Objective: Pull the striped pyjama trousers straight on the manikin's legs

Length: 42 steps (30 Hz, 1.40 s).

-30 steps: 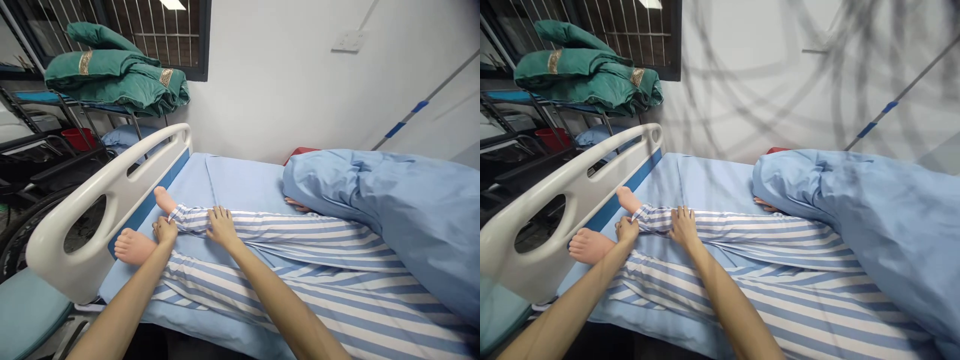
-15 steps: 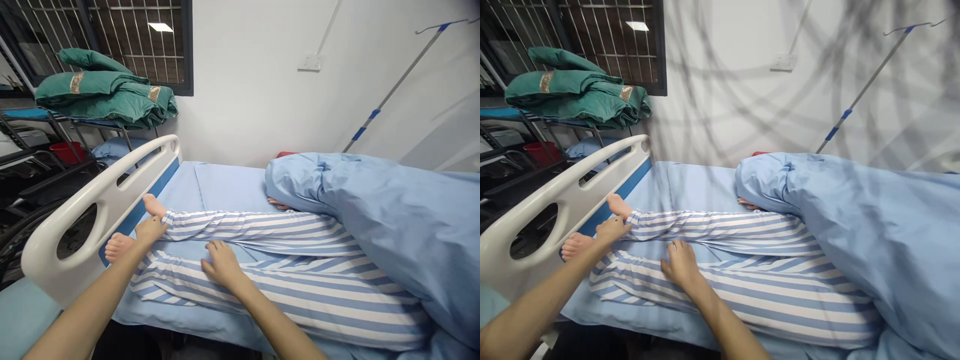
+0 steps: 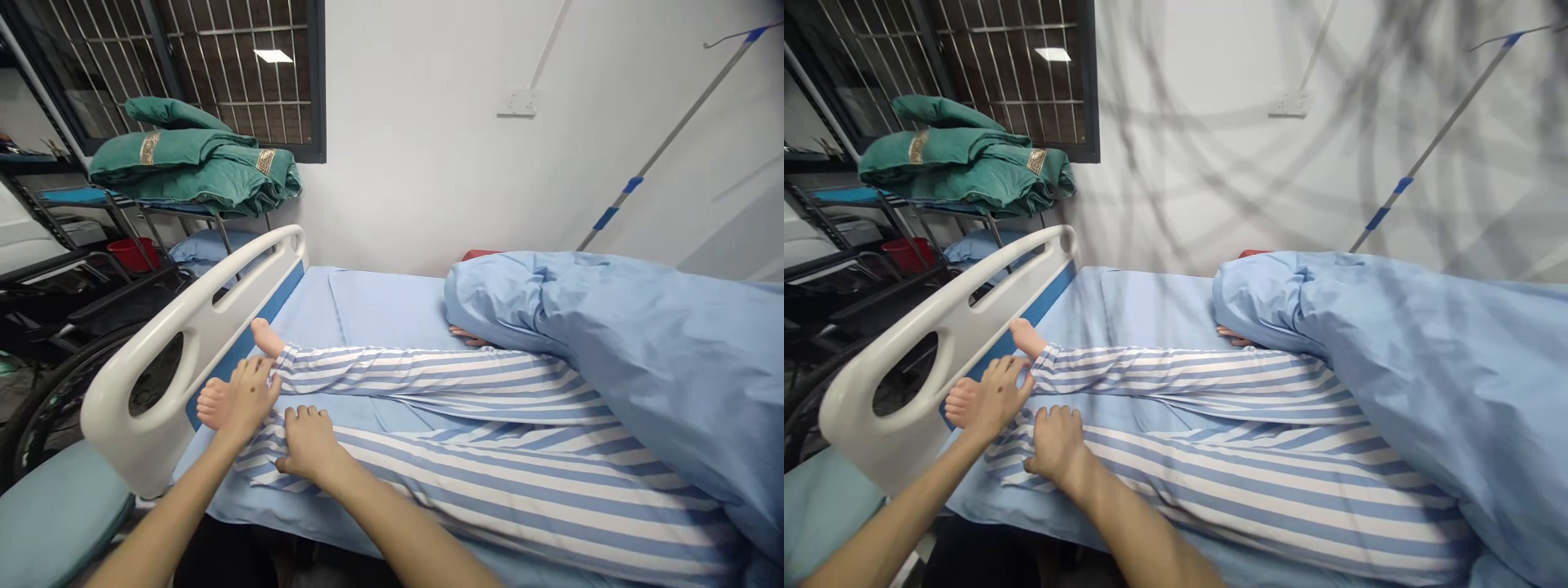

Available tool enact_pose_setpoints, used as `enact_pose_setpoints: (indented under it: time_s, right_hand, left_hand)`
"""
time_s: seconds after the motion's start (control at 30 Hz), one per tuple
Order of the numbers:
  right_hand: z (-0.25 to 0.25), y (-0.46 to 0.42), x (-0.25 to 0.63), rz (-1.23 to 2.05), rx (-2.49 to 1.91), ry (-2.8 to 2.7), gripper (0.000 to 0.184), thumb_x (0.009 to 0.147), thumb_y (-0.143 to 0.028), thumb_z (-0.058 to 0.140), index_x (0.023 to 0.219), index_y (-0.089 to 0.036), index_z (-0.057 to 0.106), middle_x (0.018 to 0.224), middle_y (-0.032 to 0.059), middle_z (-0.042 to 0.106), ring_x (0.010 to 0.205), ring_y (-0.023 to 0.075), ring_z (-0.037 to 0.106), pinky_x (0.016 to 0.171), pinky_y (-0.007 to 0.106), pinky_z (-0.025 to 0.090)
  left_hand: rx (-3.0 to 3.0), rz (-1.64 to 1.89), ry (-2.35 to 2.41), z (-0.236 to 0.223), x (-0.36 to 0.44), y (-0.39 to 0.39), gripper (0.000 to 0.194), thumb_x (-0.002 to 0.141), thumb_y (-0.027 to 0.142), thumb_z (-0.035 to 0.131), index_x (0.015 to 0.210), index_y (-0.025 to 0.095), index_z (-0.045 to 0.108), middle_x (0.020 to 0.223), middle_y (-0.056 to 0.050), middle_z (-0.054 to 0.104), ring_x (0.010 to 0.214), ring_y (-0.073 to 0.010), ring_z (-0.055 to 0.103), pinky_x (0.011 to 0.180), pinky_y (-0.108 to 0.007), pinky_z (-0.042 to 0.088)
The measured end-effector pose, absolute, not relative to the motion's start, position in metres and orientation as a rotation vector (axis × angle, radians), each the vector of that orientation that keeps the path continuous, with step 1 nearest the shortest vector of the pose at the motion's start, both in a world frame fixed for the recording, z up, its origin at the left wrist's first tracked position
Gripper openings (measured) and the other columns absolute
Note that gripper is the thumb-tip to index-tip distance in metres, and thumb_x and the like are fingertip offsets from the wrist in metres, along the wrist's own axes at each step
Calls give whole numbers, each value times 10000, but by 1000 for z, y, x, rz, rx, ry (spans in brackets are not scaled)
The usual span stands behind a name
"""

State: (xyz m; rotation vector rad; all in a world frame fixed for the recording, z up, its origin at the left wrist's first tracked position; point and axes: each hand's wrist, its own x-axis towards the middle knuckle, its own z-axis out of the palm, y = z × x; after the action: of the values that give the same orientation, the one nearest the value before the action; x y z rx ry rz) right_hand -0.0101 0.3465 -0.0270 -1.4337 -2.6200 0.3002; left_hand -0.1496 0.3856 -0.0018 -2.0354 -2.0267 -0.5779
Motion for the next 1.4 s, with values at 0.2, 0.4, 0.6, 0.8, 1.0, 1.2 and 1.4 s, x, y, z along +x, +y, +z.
enact_pose_setpoints:
  time_s: [0.2,0.4,0.6,0.8,1.0,1.2,1.4]
  right_hand:
    - [-47,352,-45,375,-1624,-2550,603,563,-296,705,1098,-120,489,979,136,614,901,262,585,773,398,450]
    - [-59,360,-55,326,-1706,-2495,554,571,-333,721,1043,-137,508,974,134,623,920,266,595,769,391,451]
    - [-58,367,-59,496,-1732,-2548,520,616,-336,693,1053,-146,485,917,131,661,860,245,639,711,340,483]
    - [-30,356,-54,504,-1647,-2621,588,554,-341,705,1057,-136,480,928,139,662,866,267,642,711,367,496]
    - [60,344,-28,328,-1477,-2550,492,603,-379,620,1020,-158,484,883,112,662,796,273,645,656,378,503]
    - [183,339,24,249,-1391,-2409,514,619,-473,583,1028,-184,470,889,76,655,804,275,632,638,363,497]
    - [297,319,119,70,-1173,-2207,480,687,-448,523,1067,-155,540,948,5,640,910,200,615,724,280,491]
  left_hand:
    - [-1604,-1426,-2544,-85,-165,282,169,727,383,484,822,254,537,774,-33,596,791,-228,574,778,-357,463]
    - [-1169,-2057,-3015,-153,-199,246,552,512,415,668,1006,229,508,902,-70,651,824,-250,637,751,-355,511]
    - [-1184,-2343,-3008,-129,-192,277,745,505,397,697,1177,199,445,982,-95,655,854,-241,651,785,-339,520]
    - [-1129,-2746,-2829,-83,-165,296,835,538,381,682,1295,273,344,909,-25,672,891,-227,645,727,-314,533]
    - [-1508,-2816,-2299,4,-157,310,601,545,375,713,1092,215,521,1109,-48,619,1064,-240,565,831,-299,506]
    - [-1896,-2840,-1783,132,-129,341,425,464,317,764,823,140,620,786,-36,660,722,-195,615,631,-281,515]
    - [-2137,-2570,-876,281,-34,353,383,565,288,761,817,58,584,705,24,554,617,-49,511,581,-179,412]
